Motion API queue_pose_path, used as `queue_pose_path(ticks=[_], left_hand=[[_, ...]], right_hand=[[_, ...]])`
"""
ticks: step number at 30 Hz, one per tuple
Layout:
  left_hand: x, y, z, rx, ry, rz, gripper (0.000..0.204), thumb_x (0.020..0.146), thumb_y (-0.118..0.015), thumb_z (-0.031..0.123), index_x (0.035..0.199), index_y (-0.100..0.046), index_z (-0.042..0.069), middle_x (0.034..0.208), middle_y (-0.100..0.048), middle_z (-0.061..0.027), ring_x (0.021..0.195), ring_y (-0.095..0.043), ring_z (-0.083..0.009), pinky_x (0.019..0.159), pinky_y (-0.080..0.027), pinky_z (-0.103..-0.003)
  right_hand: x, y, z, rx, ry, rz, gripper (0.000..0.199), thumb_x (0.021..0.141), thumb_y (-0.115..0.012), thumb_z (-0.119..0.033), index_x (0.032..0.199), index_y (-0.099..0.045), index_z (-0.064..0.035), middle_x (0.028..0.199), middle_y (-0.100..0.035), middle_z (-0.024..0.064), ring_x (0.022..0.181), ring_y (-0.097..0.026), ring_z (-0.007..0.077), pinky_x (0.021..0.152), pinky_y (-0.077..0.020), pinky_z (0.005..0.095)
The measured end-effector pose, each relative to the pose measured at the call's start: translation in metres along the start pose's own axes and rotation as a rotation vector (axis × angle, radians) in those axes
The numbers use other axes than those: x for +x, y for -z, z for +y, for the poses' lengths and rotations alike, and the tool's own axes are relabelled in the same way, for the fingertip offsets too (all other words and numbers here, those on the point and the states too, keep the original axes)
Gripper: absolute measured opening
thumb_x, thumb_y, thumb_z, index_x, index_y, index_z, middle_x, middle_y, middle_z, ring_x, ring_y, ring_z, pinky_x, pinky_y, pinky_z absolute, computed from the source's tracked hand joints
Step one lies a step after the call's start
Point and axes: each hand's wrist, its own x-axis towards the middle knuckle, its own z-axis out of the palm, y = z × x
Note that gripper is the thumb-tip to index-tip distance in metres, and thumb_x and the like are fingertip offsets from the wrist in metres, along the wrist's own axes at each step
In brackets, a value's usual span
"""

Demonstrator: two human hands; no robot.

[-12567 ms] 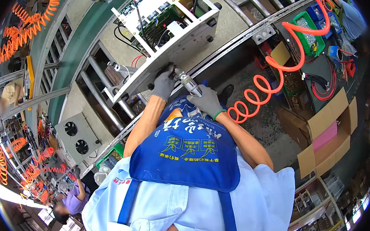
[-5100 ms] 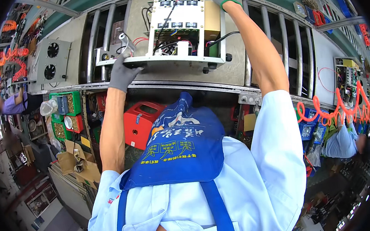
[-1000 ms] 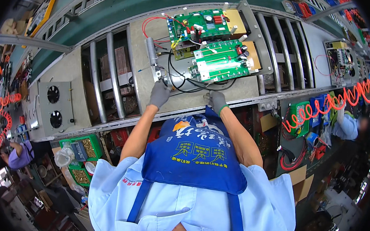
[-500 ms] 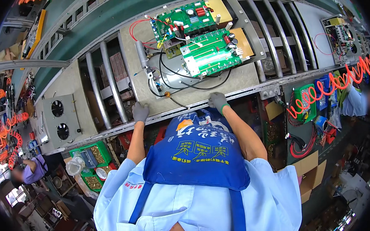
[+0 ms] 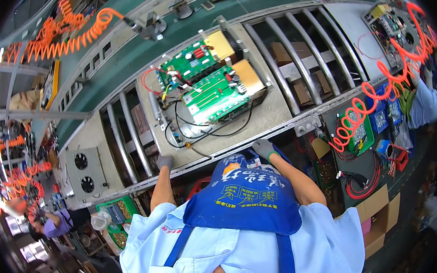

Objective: Assemble a solar power inverter by attaching components like fans and circuit boards to a metal frame using power tools.

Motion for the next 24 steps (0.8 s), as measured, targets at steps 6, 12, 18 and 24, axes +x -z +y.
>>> queue_pose_path(ticks=[6,12,18,24], left_hand=[[-0.005,-0.009,0.015,-0.011,0.027,-0.004,0.051,0.067,-0.066,0.031,0.103,-0.065,-0.004,0.107,-0.064,-0.0268,0.104,-0.061,-0.0375,0.089,-0.048,-0.04],[-0.038,-0.044,0.069,-0.011,-0.142,-0.113,0.051,0.065,-0.066,0.032,0.099,-0.066,-0.007,0.102,-0.064,-0.0284,0.101,-0.062,-0.0387,0.086,-0.049,-0.038],[-0.087,-0.081,0.135,-0.183,-0.399,-0.195,0.046,0.069,-0.066,0.034,0.083,-0.066,-0.009,0.08,-0.067,-0.0245,0.076,-0.066,-0.0366,0.066,-0.05,-0.042],[-0.145,-0.125,0.217,-0.486,-0.468,-0.474,0.026,0.076,-0.067,0.025,0.076,-0.065,-0.001,0.06,-0.056,-0.0061,0.053,-0.052,-0.0151,0.046,-0.039,-0.033]], right_hand=[[-0.018,0.031,0.042,0.114,-0.106,0.01,0.035,0.08,-0.053,-0.035,0.094,-0.071,-0.0079,0.099,-0.067,0.0172,0.095,-0.064,0.0336,0.089,-0.0478,0.0415],[-0.009,0.057,0.053,0.066,-0.045,-0.016,0.037,0.08,-0.051,-0.034,0.093,-0.07,-0.0055,0.1,-0.066,0.0199,0.097,-0.062,0.0369,0.09,-0.0464,0.0446],[0.02,0.056,0.034,0.065,-0.04,0.022,0.044,0.079,-0.054,-0.037,0.102,-0.066,-0.0019,0.11,-0.062,0.0234,0.104,-0.059,0.0376,0.092,-0.0454,0.0428],[0.029,0.064,0.03,0.052,-0.045,0.09,0.044,0.08,-0.053,-0.037,0.107,-0.064,-0.0038,0.105,-0.064,0.0218,0.099,-0.06,0.0379,0.087,-0.0478,0.0424]])
